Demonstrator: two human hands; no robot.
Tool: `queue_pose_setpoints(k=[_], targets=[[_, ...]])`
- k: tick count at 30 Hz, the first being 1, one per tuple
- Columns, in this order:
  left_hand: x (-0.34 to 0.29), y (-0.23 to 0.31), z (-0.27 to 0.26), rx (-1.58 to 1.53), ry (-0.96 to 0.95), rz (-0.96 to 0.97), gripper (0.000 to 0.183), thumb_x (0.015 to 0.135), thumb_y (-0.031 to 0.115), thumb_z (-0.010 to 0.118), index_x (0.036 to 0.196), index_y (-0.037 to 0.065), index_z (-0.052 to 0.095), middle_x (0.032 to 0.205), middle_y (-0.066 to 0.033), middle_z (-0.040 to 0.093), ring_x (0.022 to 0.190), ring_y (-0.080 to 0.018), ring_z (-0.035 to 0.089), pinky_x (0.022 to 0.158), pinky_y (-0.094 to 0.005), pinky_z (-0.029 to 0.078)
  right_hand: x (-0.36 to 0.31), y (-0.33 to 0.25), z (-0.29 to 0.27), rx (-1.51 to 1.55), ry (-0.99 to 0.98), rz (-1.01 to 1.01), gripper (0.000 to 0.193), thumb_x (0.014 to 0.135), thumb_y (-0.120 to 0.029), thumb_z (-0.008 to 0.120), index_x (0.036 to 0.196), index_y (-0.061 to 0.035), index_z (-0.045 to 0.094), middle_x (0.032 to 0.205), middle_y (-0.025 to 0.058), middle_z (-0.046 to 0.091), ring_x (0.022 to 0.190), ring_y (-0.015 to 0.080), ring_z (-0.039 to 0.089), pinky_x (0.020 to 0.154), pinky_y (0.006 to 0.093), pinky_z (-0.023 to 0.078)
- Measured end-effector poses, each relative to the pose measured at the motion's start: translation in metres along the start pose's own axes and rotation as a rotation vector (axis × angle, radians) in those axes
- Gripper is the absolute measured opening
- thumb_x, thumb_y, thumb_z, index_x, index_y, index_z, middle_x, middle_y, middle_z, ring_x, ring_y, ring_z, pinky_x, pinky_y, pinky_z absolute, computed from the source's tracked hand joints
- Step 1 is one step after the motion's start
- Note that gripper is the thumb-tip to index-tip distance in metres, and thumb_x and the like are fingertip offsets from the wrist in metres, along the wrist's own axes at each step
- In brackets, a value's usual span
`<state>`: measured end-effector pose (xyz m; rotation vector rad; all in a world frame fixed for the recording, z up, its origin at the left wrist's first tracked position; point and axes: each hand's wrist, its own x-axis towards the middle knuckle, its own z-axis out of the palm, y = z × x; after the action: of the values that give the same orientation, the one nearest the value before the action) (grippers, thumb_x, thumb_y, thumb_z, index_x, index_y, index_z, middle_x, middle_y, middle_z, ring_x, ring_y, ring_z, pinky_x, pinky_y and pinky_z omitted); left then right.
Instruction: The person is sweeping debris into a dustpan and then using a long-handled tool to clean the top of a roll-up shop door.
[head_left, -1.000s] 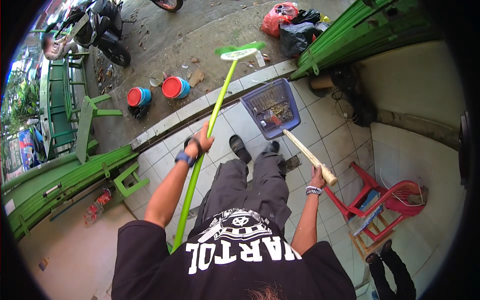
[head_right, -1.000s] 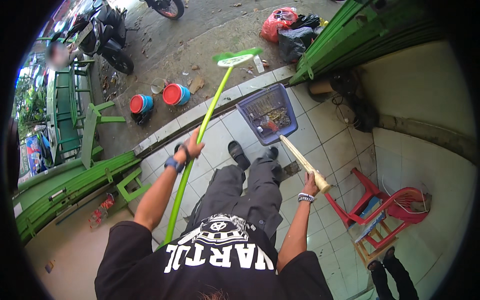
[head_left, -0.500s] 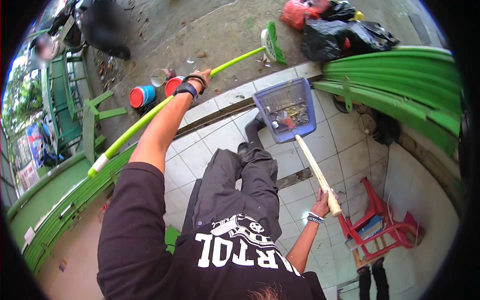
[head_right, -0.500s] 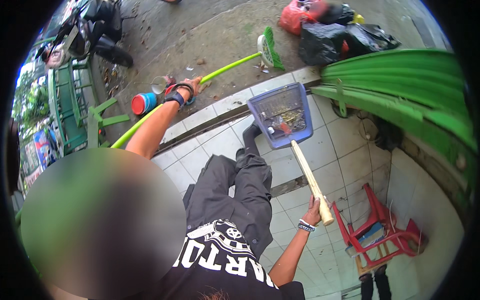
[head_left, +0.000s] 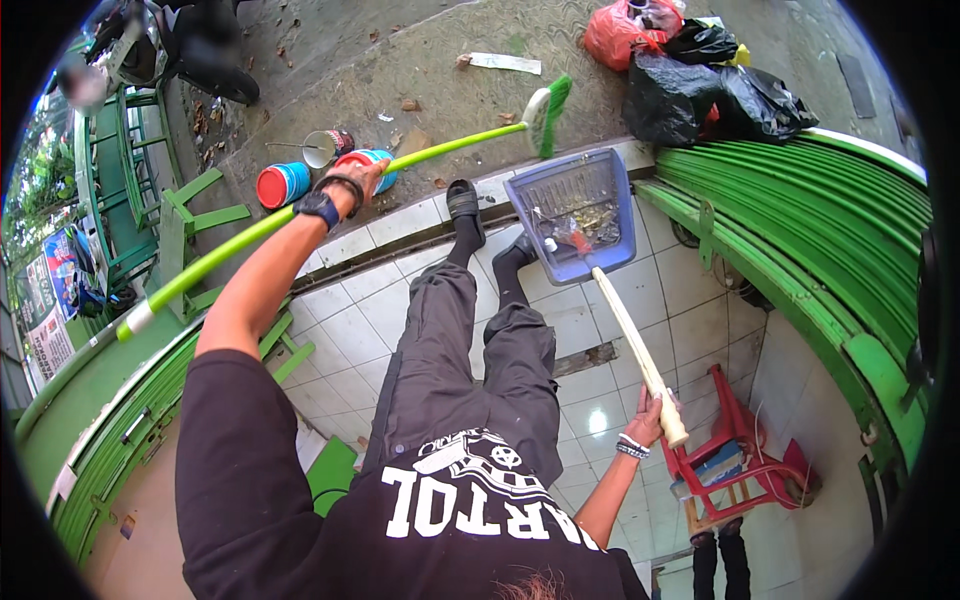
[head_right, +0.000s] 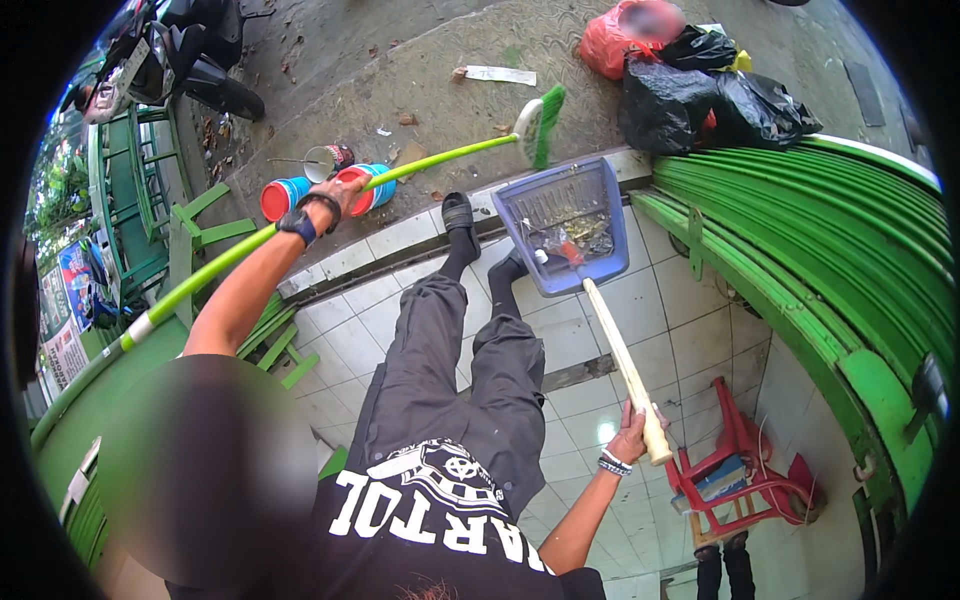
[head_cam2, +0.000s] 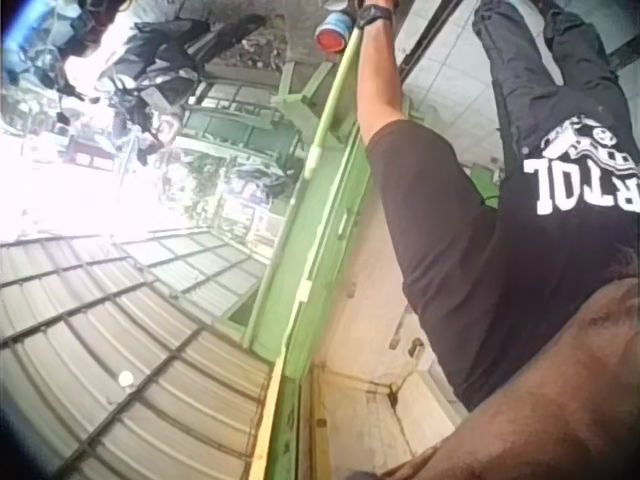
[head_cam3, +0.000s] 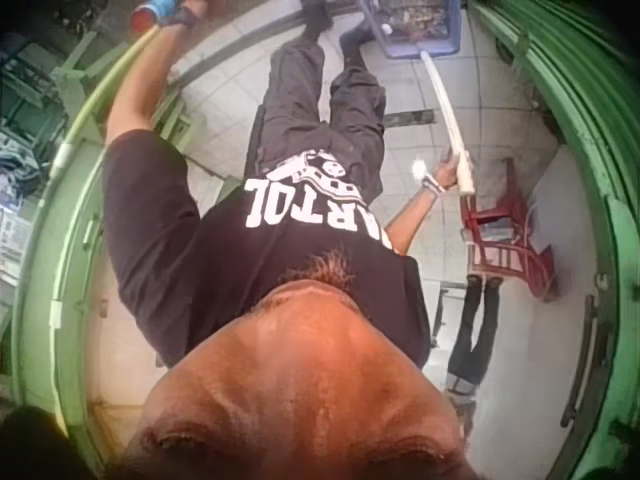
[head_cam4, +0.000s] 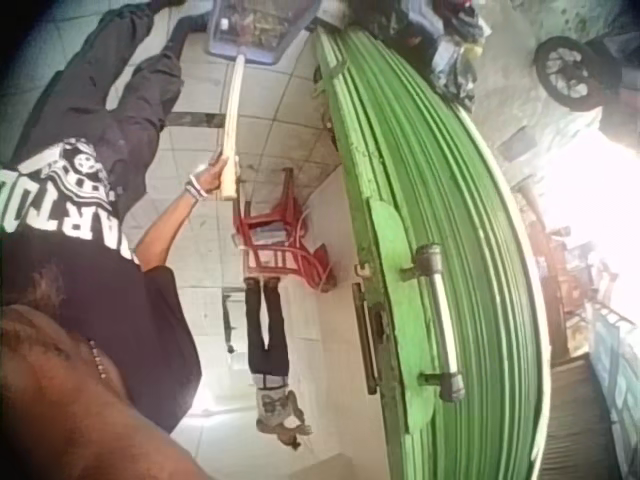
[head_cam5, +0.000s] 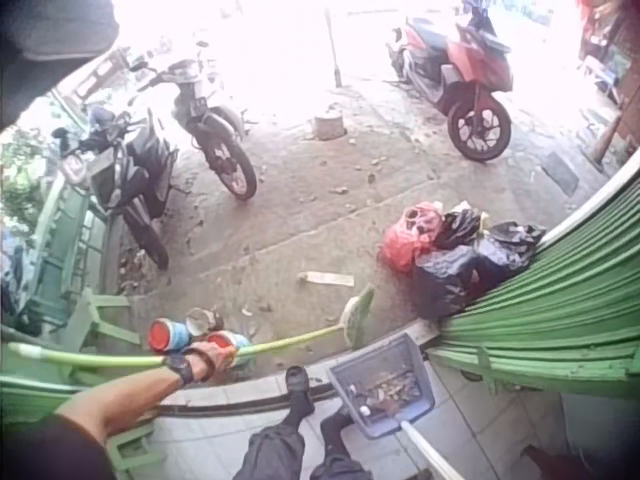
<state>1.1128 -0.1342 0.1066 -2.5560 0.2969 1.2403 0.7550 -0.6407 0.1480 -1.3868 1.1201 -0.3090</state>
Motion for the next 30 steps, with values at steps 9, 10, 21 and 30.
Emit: queue_pose_setpoints(k=[9,10,21,30], targets=[[-0.008,-0.074,0.052,-0.331,0.166,0.003,0.027,0.083,0.017,0.045,0.109,0.011,0.049,0.075,-0.0212,0.058,0.065,-0.0377,0.057,0.053,-0.0473,0.043,-0.005,-0.01,0.051,-0.001,0.006,0.0,0.022,0.084,-0.005,0.049,0.104,-0.005,0.039,0.103,0.0122,0.044,0.097,0.0242,0.049,0.084,0.0395,0.049],[-0.032,-0.078,0.068,-0.41,0.181,-0.01,0.027,0.084,0.018,0.044,0.11,0.011,0.048,0.08,-0.0202,0.059,0.069,-0.0379,0.058,0.057,-0.0489,0.043,-0.003,-0.012,0.054,0.017,-0.014,-0.031,0.023,0.085,-0.006,0.048,0.105,-0.0042,0.038,0.105,0.0132,0.044,0.099,0.026,0.049,0.087,0.0403,0.047],[-0.079,-0.092,0.122,-1.871,-0.272,-0.592,0.027,0.088,0.031,0.038,0.098,0.007,0.042,0.058,-0.0027,0.041,0.04,-0.0086,0.035,0.033,-0.0221,0.029,-0.001,-0.043,0.137,-0.026,-0.12,-0.071,0.024,0.085,-0.008,0.049,0.105,-0.0044,0.037,0.106,0.0129,0.044,0.1,0.0254,0.049,0.087,0.0394,0.047],[-0.032,-0.067,0.074,-2.478,-0.539,-0.256,0.033,0.091,0.034,0.038,0.112,0.009,0.042,0.06,0.0033,0.033,0.045,-0.0025,0.029,0.034,-0.0145,0.025,0.002,-0.056,0.169,-0.061,-0.185,-0.106,0.027,0.083,-0.008,0.05,0.107,-0.0054,0.037,0.107,0.0099,0.042,0.101,0.0236,0.048,0.085,0.0417,0.048]])
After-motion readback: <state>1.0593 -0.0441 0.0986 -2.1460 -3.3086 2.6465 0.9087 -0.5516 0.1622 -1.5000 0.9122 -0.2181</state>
